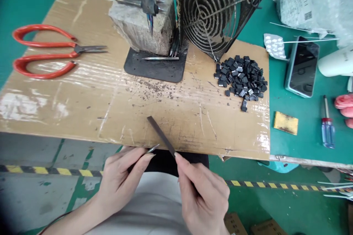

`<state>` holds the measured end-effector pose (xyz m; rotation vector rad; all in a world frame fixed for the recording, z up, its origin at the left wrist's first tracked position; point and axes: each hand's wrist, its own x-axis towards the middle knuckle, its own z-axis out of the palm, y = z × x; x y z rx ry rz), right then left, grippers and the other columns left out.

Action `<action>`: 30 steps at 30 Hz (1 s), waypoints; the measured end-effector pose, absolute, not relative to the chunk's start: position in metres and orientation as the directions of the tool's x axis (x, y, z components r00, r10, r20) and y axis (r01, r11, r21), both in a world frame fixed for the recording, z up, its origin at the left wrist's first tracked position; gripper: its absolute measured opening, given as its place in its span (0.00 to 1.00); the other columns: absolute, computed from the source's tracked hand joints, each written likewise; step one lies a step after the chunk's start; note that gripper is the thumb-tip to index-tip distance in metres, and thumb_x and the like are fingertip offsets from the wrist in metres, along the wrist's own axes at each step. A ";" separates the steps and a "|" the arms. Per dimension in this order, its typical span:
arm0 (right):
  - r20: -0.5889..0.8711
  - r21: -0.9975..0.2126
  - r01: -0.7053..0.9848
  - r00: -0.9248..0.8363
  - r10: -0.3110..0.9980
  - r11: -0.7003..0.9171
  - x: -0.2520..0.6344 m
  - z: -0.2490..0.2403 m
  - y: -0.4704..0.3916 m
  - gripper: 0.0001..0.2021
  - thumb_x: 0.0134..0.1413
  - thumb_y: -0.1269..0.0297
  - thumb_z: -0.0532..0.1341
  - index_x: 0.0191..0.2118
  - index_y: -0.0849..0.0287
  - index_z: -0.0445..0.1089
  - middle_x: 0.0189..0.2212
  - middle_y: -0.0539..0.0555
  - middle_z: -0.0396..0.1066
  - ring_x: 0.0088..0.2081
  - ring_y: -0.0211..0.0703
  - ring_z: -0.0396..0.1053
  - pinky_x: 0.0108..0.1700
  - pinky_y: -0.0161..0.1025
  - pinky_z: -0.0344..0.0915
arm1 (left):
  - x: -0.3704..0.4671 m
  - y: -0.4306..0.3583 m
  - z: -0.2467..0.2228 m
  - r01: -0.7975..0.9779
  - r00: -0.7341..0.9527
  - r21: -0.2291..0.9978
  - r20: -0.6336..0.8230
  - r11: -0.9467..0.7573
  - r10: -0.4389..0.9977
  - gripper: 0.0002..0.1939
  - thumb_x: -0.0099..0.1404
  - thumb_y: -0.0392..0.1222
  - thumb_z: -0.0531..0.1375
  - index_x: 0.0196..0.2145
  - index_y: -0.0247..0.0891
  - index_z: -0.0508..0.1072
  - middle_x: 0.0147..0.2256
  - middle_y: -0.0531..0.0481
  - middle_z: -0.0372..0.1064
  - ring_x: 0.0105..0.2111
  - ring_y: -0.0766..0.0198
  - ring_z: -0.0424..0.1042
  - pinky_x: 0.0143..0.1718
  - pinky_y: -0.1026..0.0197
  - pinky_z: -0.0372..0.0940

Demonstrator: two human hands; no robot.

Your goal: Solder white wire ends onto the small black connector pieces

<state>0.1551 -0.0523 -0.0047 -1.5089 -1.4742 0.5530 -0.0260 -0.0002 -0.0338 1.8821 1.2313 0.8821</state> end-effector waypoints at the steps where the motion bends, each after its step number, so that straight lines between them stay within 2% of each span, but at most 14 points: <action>1: 0.237 -0.861 0.494 0.185 0.954 0.118 0.153 -0.004 -0.052 0.24 0.61 0.83 0.64 0.57 0.52 0.78 0.27 0.45 0.77 0.23 0.32 0.71 0.24 0.31 0.69 | -0.026 0.000 -0.034 0.451 0.312 0.841 0.163 -0.297 0.936 0.19 0.71 0.26 0.55 0.25 0.40 0.53 0.21 0.62 0.48 0.20 0.71 0.52 0.27 0.64 0.52; 4: 0.155 -0.906 0.418 0.189 0.970 0.064 0.149 -0.003 -0.046 0.22 0.62 0.81 0.64 0.57 0.51 0.78 0.27 0.44 0.77 0.24 0.31 0.72 0.27 0.29 0.71 | -0.025 0.000 -0.034 0.457 0.307 0.839 0.164 -0.296 0.937 0.19 0.71 0.27 0.55 0.25 0.40 0.54 0.21 0.62 0.49 0.20 0.71 0.53 0.27 0.64 0.52; 8: 0.195 -0.878 0.467 0.155 0.968 0.102 0.145 0.000 -0.044 0.22 0.62 0.82 0.63 0.58 0.55 0.78 0.27 0.46 0.75 0.23 0.31 0.70 0.27 0.29 0.71 | -0.025 0.000 -0.032 0.469 0.297 0.829 0.176 -0.304 0.939 0.19 0.71 0.27 0.55 0.25 0.40 0.55 0.20 0.62 0.50 0.20 0.70 0.53 0.27 0.64 0.52; 10: 0.264 -0.820 0.547 0.099 0.959 0.169 0.141 0.001 -0.049 0.20 0.63 0.81 0.61 0.57 0.58 0.78 0.26 0.47 0.75 0.22 0.32 0.70 0.25 0.30 0.69 | -0.025 0.000 -0.033 0.477 0.298 0.821 0.183 -0.313 0.937 0.18 0.70 0.27 0.55 0.25 0.40 0.56 0.20 0.62 0.51 0.19 0.70 0.54 0.27 0.64 0.53; 15: 0.465 -0.606 0.731 0.004 0.885 0.315 0.130 0.008 -0.060 0.14 0.70 0.73 0.59 0.47 0.53 0.83 0.21 0.44 0.74 0.19 0.32 0.68 0.24 0.33 0.66 | -0.026 0.000 -0.034 0.515 0.285 0.799 0.183 -0.311 0.941 0.20 0.70 0.28 0.56 0.23 0.41 0.55 0.19 0.60 0.53 0.19 0.69 0.56 0.25 0.63 0.52; 20: 0.437 -0.484 0.831 -0.041 0.899 0.273 0.150 0.012 -0.046 0.14 0.66 0.79 0.62 0.48 0.59 0.82 0.27 0.48 0.80 0.24 0.33 0.74 0.29 0.34 0.70 | -0.025 0.001 -0.033 0.488 0.302 0.809 0.196 -0.328 0.933 0.18 0.70 0.27 0.55 0.24 0.40 0.58 0.19 0.61 0.54 0.18 0.70 0.56 0.26 0.63 0.54; 25: 0.386 -0.560 0.781 -0.048 0.921 0.276 0.162 0.008 -0.034 0.12 0.67 0.78 0.62 0.50 0.61 0.80 0.28 0.47 0.80 0.24 0.31 0.74 0.27 0.32 0.68 | -0.024 0.002 -0.033 0.498 0.295 0.804 0.197 -0.326 0.935 0.19 0.69 0.26 0.56 0.24 0.40 0.56 0.19 0.61 0.52 0.19 0.70 0.54 0.27 0.63 0.53; 30: 0.342 -0.653 0.684 -0.119 0.932 0.327 0.159 0.017 -0.037 0.11 0.70 0.77 0.60 0.48 0.61 0.79 0.25 0.46 0.77 0.23 0.30 0.72 0.24 0.33 0.65 | -0.025 0.002 -0.032 0.493 0.296 0.799 0.218 -0.344 0.930 0.18 0.69 0.27 0.56 0.25 0.41 0.58 0.19 0.61 0.54 0.20 0.69 0.57 0.26 0.64 0.54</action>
